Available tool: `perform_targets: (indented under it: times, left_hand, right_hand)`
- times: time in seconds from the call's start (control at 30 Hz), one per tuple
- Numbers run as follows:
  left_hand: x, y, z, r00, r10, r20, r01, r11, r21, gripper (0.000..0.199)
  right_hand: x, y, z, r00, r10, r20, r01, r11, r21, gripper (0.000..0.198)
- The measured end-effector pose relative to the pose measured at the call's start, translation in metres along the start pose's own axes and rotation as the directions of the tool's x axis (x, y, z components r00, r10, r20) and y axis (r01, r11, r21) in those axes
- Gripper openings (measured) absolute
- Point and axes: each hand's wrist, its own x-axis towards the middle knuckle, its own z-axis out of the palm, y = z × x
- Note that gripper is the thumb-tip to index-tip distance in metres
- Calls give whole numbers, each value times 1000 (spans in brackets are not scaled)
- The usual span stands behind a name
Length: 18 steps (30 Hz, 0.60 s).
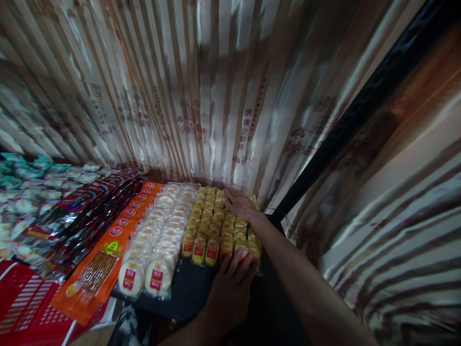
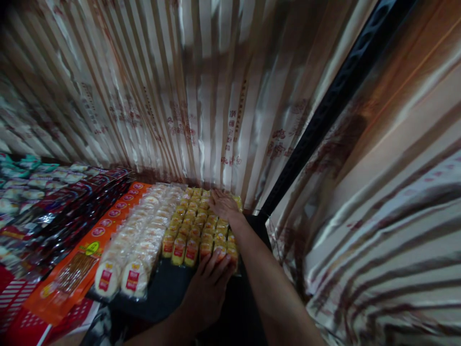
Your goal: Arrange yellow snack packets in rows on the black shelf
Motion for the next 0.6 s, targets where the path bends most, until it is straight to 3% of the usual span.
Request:
perform_targets:
  times: [0.6]
  left_hand:
    - [0, -1, 2, 1000, 5, -19, -4, 1000, 24, 55]
  right_hand:
    - [21, -35, -1, 999, -41, -28, 41, 999, 12, 67]
